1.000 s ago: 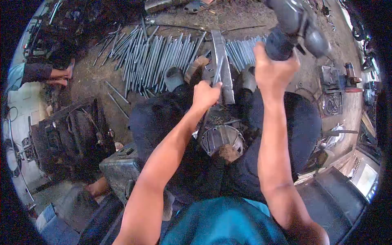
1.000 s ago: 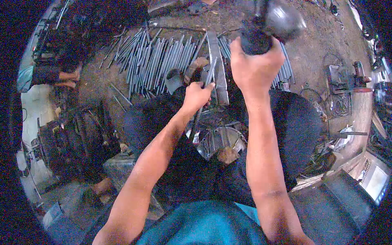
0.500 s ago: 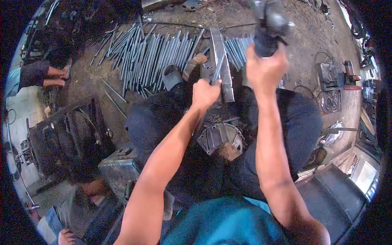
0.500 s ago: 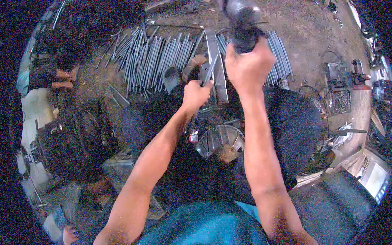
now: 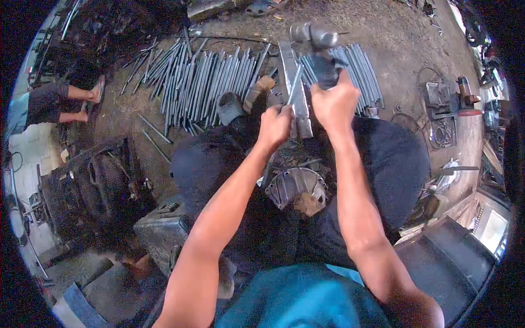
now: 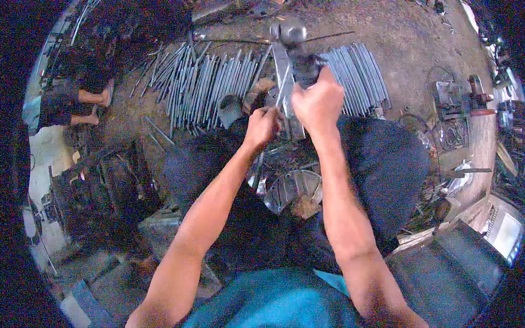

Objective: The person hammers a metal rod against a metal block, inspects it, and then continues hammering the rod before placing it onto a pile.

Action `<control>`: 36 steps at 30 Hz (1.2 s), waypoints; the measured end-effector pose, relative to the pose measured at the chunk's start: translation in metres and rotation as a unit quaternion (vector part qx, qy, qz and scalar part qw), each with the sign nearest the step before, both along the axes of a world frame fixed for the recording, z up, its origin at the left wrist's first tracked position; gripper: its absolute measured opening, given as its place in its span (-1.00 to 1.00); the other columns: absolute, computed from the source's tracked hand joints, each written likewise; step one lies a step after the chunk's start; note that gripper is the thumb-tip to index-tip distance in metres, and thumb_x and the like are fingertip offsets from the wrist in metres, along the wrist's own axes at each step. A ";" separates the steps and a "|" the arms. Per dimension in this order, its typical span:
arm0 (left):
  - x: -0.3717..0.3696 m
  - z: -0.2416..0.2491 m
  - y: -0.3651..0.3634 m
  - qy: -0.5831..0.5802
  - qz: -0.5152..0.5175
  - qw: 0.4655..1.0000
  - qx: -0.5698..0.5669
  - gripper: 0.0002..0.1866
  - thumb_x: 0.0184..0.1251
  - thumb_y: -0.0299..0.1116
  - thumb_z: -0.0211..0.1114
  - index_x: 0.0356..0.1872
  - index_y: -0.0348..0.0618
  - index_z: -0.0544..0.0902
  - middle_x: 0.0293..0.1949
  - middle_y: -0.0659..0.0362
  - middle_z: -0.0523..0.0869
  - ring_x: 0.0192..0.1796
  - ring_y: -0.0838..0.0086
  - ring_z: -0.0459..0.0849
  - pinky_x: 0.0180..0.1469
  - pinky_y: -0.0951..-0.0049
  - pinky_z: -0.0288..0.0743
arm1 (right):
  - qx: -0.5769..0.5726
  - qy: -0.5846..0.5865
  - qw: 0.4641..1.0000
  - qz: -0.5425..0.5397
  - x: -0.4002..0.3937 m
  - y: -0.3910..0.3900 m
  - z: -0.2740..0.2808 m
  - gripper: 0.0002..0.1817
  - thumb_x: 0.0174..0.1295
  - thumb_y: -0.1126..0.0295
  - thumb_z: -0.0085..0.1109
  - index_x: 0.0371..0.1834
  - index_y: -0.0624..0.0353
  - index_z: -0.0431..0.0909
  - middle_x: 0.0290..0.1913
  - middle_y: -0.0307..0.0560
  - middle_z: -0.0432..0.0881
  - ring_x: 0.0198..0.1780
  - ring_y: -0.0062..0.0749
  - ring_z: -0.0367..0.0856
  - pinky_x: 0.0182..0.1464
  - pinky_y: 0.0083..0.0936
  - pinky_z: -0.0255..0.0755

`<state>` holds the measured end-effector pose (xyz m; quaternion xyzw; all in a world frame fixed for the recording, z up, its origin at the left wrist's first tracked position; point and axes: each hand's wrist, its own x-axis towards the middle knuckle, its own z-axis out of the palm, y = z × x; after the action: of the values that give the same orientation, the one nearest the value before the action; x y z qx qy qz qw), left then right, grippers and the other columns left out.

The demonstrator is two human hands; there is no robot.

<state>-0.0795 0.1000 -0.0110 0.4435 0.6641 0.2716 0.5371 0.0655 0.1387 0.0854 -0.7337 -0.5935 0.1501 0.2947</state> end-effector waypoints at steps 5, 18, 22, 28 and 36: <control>0.006 0.009 0.000 0.100 -0.012 0.991 -0.086 -0.52 0.29 -0.13 0.17 -0.32 -0.55 0.63 -0.43 -0.30 0.67 -0.21 -0.08 0.72 -0.03 0.10 0.52 | 0.251 0.130 0.959 0.012 0.006 0.007 0.034 -0.74 0.01 0.37 0.38 -0.34 0.32 0.57 -0.45 -0.11 0.68 -0.44 -0.37 0.63 -0.31 -0.41 0.46; 0.012 0.008 -0.003 0.029 -0.011 0.998 -0.063 -0.55 0.30 -0.20 0.24 -0.58 -0.48 0.62 -0.53 -0.10 0.71 -0.52 0.26 0.75 -0.37 0.31 0.60 | 0.100 0.148 0.984 -0.003 0.012 0.008 0.024 -0.72 -0.11 0.44 0.30 -0.31 0.34 0.55 -0.40 0.17 0.68 -0.33 0.00 0.69 -0.21 -0.22 0.51; 0.012 0.005 0.004 0.036 0.043 0.991 -0.123 -0.53 0.36 -0.14 0.16 -0.41 -0.51 0.63 -0.52 -0.08 0.72 -0.47 0.26 0.76 -0.34 0.26 0.60 | 0.182 0.206 0.961 -0.002 0.012 0.012 0.032 -0.78 -0.01 0.44 0.30 -0.32 0.32 0.55 -0.46 0.02 0.66 -0.44 -0.19 0.65 -0.32 -0.33 0.47; 0.012 -0.019 0.003 0.212 -0.004 0.977 -0.025 -0.46 0.28 -0.07 0.19 -0.26 -0.59 0.62 -0.38 -0.34 0.68 -0.13 -0.17 0.68 0.01 0.09 0.51 | -0.148 -0.010 0.989 0.021 0.010 -0.004 -0.066 -0.65 -0.06 0.35 0.26 -0.24 0.38 0.54 -0.31 0.34 0.66 -0.17 0.24 0.64 -0.05 -0.01 0.48; 0.021 0.022 -0.004 0.124 -0.026 0.987 -0.097 -0.44 0.31 -0.04 0.18 -0.18 -0.55 0.61 -0.18 -0.43 0.62 0.03 -0.21 0.60 0.09 0.08 0.45 | 0.085 0.139 0.986 -0.031 0.023 0.008 0.041 -0.69 -0.11 0.40 0.29 -0.28 0.36 0.56 -0.40 0.18 0.68 -0.31 0.06 0.69 -0.17 -0.21 0.50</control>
<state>-0.0588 0.0963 0.0113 0.4365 0.7372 0.1351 0.4978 0.0889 0.1463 0.1265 -0.6959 -0.5348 0.1903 0.4399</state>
